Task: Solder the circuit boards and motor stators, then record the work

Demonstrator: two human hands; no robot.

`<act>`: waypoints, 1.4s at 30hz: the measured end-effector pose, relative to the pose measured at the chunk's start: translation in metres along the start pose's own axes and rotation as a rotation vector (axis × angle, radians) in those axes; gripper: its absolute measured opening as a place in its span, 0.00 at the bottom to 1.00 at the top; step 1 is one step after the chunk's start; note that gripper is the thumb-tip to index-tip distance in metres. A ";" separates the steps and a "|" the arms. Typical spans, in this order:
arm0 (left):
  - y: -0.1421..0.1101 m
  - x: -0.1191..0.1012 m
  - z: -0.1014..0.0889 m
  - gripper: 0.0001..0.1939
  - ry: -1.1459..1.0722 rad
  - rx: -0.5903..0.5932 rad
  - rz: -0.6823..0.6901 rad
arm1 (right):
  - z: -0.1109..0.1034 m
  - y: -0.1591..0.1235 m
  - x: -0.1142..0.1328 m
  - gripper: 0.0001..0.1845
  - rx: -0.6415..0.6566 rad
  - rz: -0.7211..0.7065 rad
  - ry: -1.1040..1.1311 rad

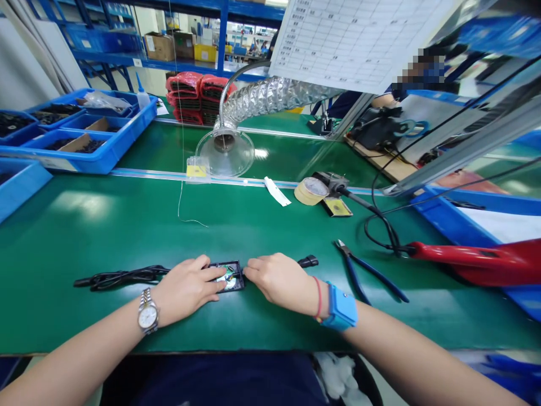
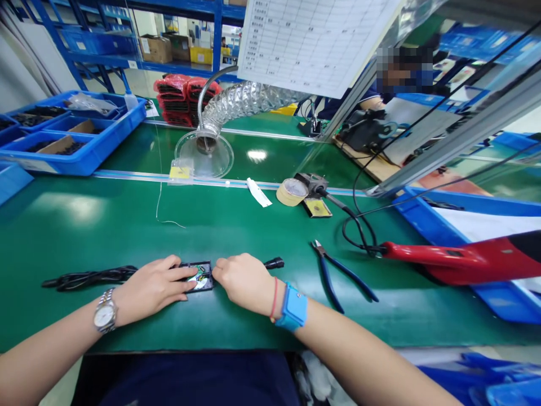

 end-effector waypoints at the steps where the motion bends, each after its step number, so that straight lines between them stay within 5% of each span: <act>1: 0.000 0.000 0.001 0.14 -0.002 0.008 -0.001 | 0.000 0.001 0.000 0.08 0.020 -0.024 0.000; 12: 0.001 0.002 0.001 0.13 -0.011 -0.002 0.010 | 0.014 0.007 0.006 0.10 0.044 -0.061 -0.044; 19: 0.000 0.001 -0.001 0.13 -0.004 -0.039 0.005 | 0.008 -0.014 0.005 0.14 -0.401 -0.039 0.162; 29: -0.001 0.002 -0.003 0.12 0.012 -0.002 -0.021 | 0.020 -0.003 0.015 0.17 -0.283 -0.042 0.171; 42: 0.002 0.005 -0.001 0.12 -0.002 0.022 -0.020 | 0.026 0.002 0.024 0.14 -0.335 -0.084 0.165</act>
Point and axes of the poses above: each hand's wrist, its own y-axis towards the middle knuckle, its own z-axis out of the palm, x = y × z, the point moved 6 cm from there along y, towards the middle knuckle, and after that the axes turned 8 degrees about y, right-handed, at the moved point
